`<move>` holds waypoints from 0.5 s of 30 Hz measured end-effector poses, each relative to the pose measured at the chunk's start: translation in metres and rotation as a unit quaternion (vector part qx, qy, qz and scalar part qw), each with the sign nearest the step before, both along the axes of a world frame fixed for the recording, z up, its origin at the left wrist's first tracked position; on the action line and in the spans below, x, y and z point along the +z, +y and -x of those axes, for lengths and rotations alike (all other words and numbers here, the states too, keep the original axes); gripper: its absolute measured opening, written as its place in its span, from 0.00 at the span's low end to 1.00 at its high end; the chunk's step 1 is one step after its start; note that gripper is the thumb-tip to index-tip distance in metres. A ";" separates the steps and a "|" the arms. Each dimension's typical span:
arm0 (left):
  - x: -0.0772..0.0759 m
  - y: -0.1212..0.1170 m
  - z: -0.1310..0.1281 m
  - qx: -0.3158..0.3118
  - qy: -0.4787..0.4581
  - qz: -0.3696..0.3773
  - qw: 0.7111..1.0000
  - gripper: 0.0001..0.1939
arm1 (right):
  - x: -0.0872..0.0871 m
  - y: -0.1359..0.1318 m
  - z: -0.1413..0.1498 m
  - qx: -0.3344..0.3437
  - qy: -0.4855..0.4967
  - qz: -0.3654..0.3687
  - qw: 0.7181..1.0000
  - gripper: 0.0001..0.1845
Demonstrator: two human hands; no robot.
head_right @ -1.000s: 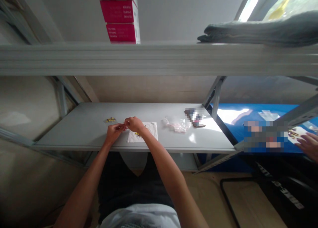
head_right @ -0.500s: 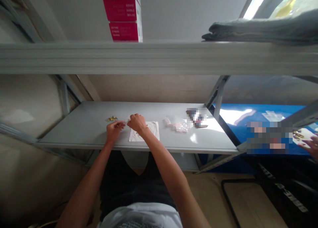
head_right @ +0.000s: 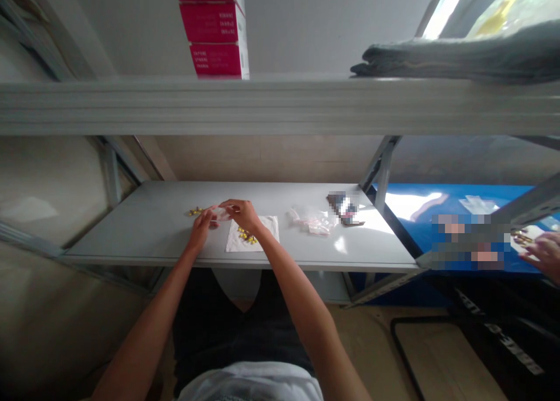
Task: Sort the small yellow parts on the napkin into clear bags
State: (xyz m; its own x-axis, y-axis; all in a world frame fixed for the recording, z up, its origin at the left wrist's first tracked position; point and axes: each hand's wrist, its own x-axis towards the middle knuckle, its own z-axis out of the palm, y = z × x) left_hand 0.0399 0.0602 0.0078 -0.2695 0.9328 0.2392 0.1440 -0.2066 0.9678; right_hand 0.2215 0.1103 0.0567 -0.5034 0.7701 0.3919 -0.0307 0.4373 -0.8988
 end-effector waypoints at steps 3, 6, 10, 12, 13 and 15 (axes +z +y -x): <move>0.005 0.003 -0.001 -0.077 -0.045 0.017 0.996 0.33 | 0.002 0.004 -0.020 -0.022 -0.012 -0.014 1.000 0.15; 0.012 0.005 -0.008 -0.073 -0.100 0.025 0.992 0.32 | 0.000 0.006 -0.042 -0.040 -0.028 -0.038 0.998 0.17; 0.016 0.013 -0.030 -0.096 -0.145 0.050 0.984 0.32 | -0.005 0.008 -0.063 -0.049 0.002 -0.018 0.999 0.20; 0.017 0.017 -0.044 -0.127 -0.180 0.052 0.974 0.34 | -0.006 0.010 -0.067 -0.042 0.035 0.013 0.998 0.21; 0.017 0.019 -0.050 -0.140 -0.204 0.052 0.967 0.34 | -0.006 0.011 -0.068 -0.039 0.051 0.026 0.998 0.21; 0.017 0.023 -0.061 -0.156 -0.260 0.061 0.951 0.34 | -0.005 0.012 -0.069 -0.027 0.080 0.044 0.995 0.21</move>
State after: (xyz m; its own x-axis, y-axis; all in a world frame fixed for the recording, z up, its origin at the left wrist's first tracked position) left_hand 0.1005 0.0830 0.0250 -0.0283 0.9990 0.0348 -0.4111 -0.0434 0.9106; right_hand 0.2904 0.1223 0.0513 -0.3961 0.8299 0.3929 -0.1549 0.3614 -0.9195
